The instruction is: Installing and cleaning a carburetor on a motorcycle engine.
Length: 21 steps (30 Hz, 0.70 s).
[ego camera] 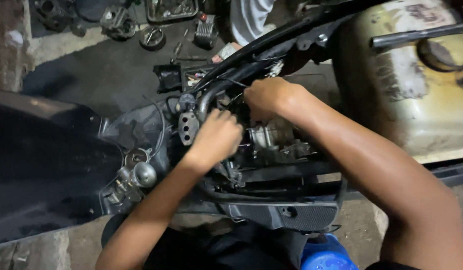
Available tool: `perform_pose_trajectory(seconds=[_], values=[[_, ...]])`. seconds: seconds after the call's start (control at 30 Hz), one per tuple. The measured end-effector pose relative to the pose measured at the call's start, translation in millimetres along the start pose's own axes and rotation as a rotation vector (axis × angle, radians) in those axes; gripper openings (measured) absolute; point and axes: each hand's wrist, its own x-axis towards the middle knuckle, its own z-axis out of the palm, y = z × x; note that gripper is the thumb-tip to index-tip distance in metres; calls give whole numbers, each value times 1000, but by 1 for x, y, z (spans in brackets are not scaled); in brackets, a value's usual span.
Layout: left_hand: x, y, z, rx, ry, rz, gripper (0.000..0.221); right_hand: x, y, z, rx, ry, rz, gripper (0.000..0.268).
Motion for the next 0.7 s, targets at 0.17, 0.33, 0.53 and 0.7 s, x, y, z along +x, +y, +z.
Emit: perform_pose_trajectory(seconds=[0.17, 0.33, 0.53, 0.7], values=[[-13, -15, -21, -233, 139, -70, 28, 43, -7, 53, -88, -190, -37, 38], [-16, -18, -5, -322, 210, -125, 19, 10, 6, 83, -241, 90, -286, 30], [-12, -20, -13, -450, 139, -228, 21, 0, -32, 51, -268, -163, -37, 24], [-10, -19, -14, -473, 132, -273, 17, 22, -15, 45, -175, -379, -56, 31]])
